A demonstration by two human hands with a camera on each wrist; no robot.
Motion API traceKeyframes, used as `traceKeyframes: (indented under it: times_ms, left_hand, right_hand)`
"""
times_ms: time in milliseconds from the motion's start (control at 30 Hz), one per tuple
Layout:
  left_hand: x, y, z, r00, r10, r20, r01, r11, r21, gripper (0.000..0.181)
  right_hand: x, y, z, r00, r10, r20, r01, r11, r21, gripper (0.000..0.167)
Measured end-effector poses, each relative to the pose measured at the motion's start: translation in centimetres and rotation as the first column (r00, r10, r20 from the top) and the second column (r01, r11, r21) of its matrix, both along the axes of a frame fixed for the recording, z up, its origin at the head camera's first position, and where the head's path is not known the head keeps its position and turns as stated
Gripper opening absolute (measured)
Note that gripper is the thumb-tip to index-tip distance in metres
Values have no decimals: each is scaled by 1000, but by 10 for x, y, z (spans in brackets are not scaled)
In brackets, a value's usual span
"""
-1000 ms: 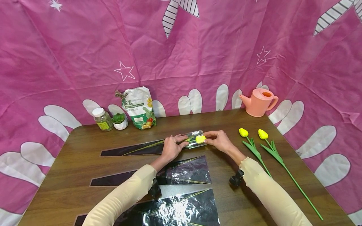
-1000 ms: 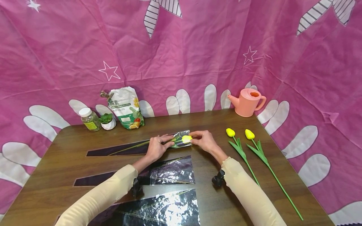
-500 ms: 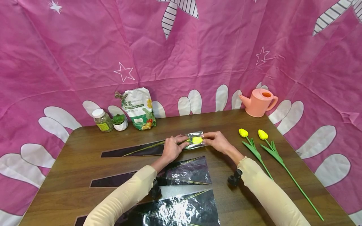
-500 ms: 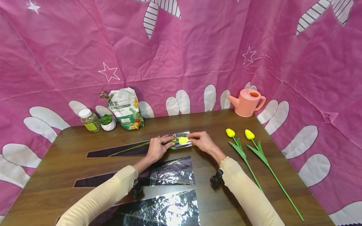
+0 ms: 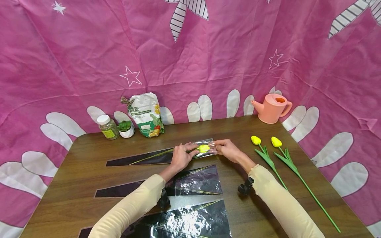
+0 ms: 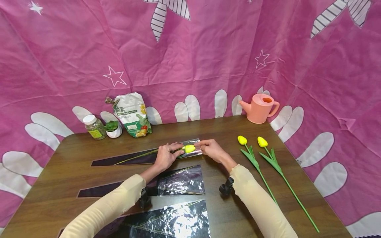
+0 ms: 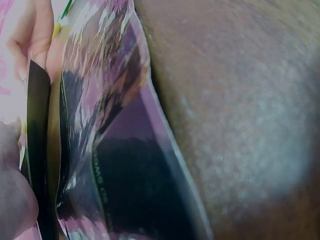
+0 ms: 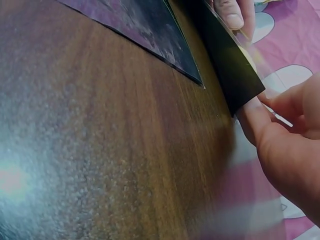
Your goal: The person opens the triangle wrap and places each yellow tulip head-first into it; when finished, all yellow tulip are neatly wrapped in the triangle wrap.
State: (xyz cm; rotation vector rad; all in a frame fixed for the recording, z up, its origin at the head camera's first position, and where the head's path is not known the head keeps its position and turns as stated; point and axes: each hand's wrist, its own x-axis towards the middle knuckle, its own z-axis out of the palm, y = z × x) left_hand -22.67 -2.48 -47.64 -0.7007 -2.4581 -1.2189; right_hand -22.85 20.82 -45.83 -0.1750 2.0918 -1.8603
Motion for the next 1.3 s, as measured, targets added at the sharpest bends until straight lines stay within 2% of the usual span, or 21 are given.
traceKeyframes:
  times_ms: [333,700,933,1033,1167,1300]
  left_hand:
    - [-5,-3,-2,999,18,-35,-19,999,-30,23]
    - [-7,-4,-3,999,16,-40,-19,998,-62,23]
    - [-8,-4,-4,998,-2,-58,-3,997,-80,23]
    - [-9,-5,-4,998,-13,-62,8,997,-76,22]
    - [-10,-7,-2,997,-29,-72,23,996,-82,23]
    - [-8,-11,2,991,-37,-126,23,993,-114,26]
  right_hand:
    - [-3,-8,0,996,29,81,-17,990,-140,44]
    - [-2,-12,4,994,-7,111,22,990,-136,43]
    - [4,-13,9,997,-76,21,77,997,-32,39]
    - [7,-9,13,992,-122,-26,123,992,42,36]
    - [12,1,17,986,-150,-71,156,983,93,35]
    - [21,13,20,982,-163,-98,174,978,118,34]
